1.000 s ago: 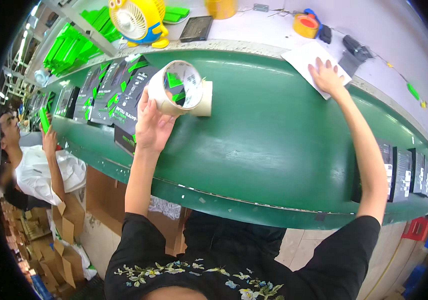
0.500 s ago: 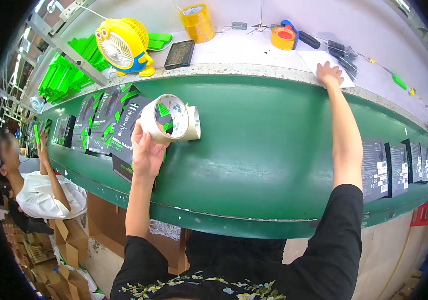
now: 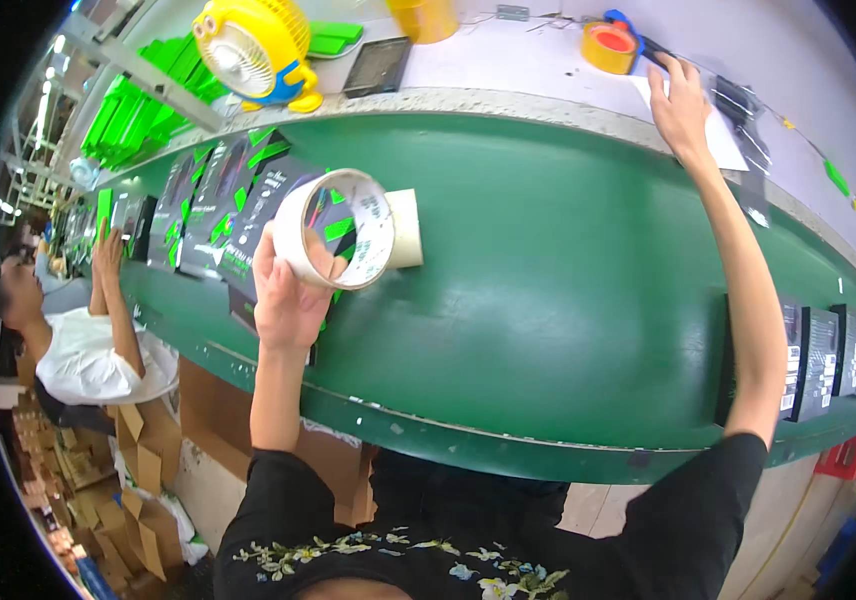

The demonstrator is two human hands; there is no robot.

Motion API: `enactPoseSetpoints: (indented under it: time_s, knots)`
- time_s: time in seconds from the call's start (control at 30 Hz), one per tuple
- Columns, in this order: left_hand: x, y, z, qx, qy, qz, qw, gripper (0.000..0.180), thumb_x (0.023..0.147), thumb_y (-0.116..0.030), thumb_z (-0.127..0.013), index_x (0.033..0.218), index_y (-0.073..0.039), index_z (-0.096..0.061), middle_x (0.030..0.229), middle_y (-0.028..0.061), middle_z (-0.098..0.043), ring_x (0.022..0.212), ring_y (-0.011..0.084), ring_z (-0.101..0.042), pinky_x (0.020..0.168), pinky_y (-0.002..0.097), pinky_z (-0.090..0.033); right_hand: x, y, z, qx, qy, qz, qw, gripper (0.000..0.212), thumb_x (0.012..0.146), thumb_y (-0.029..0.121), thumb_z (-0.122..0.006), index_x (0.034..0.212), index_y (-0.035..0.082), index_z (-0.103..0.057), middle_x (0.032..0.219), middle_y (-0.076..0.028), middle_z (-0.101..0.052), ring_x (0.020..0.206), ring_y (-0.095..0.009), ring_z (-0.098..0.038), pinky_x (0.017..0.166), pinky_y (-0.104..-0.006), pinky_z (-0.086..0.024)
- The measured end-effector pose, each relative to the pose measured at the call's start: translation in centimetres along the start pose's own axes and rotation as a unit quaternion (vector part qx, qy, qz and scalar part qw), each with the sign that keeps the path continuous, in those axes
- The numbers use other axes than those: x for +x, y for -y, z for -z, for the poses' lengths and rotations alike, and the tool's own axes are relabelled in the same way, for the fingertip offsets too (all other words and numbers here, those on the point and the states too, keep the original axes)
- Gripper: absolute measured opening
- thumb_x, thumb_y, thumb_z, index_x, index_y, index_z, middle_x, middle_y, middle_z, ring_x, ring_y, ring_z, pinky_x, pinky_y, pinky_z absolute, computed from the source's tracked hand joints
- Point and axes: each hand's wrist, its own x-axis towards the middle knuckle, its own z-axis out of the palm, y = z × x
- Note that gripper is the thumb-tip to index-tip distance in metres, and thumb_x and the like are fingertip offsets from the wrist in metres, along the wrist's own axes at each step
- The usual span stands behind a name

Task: The person peels tape strips from tape rolls by hand, then seals packaging boxes along a conveyor belt by applying adhesive tape strips to the flaps and pressing them shut.

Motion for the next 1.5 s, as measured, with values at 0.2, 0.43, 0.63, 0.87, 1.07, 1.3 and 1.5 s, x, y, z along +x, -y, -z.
enactPoseSetpoints:
  time_s: [0.2, 0.43, 0.63, 0.87, 1.07, 1.3, 1.5]
  knots:
    - [-1.1, -3.1, -2.5, -0.156, 0.058, -0.046, 0.985, 0.027, 0.103, -0.032, -0.054, 0.117, -0.01, -0.046, 0.096, 0.007, -0.066, 0.055, 0.0053, -0.042, 0.06, 0.0264, -0.035, -13.1, 23.7, 11.6, 0.393, 0.252, 0.208, 0.86, 0.055, 0.088, 0.037, -0.069, 0.126, 0.0, -0.056, 0.119, -0.018, -0.06, 0.114, -0.03, -0.056, 0.101, -0.0385, -0.043]
    - [-5.7, -2.9, -4.5, -0.354, 0.07, -0.026, 0.932, 0.018, 0.1, -0.03, -0.054, 0.113, -0.018, -0.048, 0.085, -0.0062, -0.072, 0.061, 0.0092, -0.048, 0.069, 0.0255, -0.037, -20.9, 29.6, 15.4, 0.386, 0.156, 0.163, 0.895, 0.099, 0.063, 0.036, -0.091, 0.143, 0.002, -0.043, 0.134, -0.022, -0.043, 0.119, -0.036, -0.049, 0.105, -0.0455, -0.038]
    - [-9.8, -2.2, -3.6, -0.422, 0.124, -0.019, 0.898, 0.027, 0.103, -0.038, -0.04, 0.111, -0.017, -0.056, 0.06, -0.0095, -0.061, 0.06, 0.0084, -0.032, 0.065, 0.0263, -0.028, -23.8, 31.3, 14.7, 0.609, 0.298, 0.038, 0.734, 0.093, 0.066, 0.024, -0.089, 0.145, 0.004, -0.044, 0.139, -0.02, -0.046, 0.129, -0.032, -0.047, 0.106, -0.0411, -0.04]
    - [-14.8, -3.1, -1.6, -0.3, 0.008, -0.032, 0.953, 0.038, 0.1, -0.031, -0.033, 0.115, -0.01, -0.061, 0.05, -0.0085, -0.043, 0.062, 0.0078, -0.04, 0.064, 0.0258, -0.032, -25.8, 29.2, 14.7, 0.442, 0.254, 0.228, 0.83, 0.039, 0.066, 0.022, -0.089, 0.092, 0.003, -0.068, 0.112, -0.013, -0.061, 0.124, -0.034, -0.053, 0.099, -0.0487, -0.037]
    - [-18.7, -6.6, -0.1, -0.252, -0.122, -0.049, 0.959, 0.016, 0.098, -0.004, -0.038, 0.113, -0.008, -0.042, 0.075, -0.0017, -0.058, 0.055, 0.0086, -0.055, 0.068, 0.0301, -0.036, -25.2, 26.9, 16.4, 0.383, 0.374, 0.316, 0.783, 0.041, 0.067, 0.02, -0.087, 0.069, 0.006, -0.049, 0.096, -0.005, -0.064, 0.131, -0.04, -0.049, 0.097, -0.0552, -0.035]
    - [-19.0, -7.9, -1.6, -0.015, -0.241, -0.187, 0.952, 0.032, 0.106, -0.023, -0.044, 0.132, -0.007, -0.041, 0.111, 0.0004, -0.071, 0.101, 0.0211, -0.065, 0.098, 0.0428, -0.036, -26.3, 27.0, 17.4, 0.431, 0.377, 0.258, 0.778, 0.042, 0.064, 0.021, -0.089, 0.068, 0.007, -0.049, 0.086, -0.007, -0.06, 0.098, -0.031, -0.057, 0.085, -0.0445, -0.041]
    - [-17.7, -6.1, -3.8, 0.347, -0.313, -0.31, 0.828, 0.04, 0.107, -0.032, -0.04, 0.132, -0.001, -0.034, 0.097, 0.0116, -0.071, 0.094, 0.0321, -0.068, 0.095, 0.0521, -0.046, -27.0, 26.8, 17.2, 0.58, 0.489, 0.178, 0.627, 0.034, 0.069, 0.018, -0.087, 0.063, 0.005, -0.056, 0.058, -0.003, -0.049, 0.053, -0.024, -0.049, 0.065, -0.0352, -0.04]
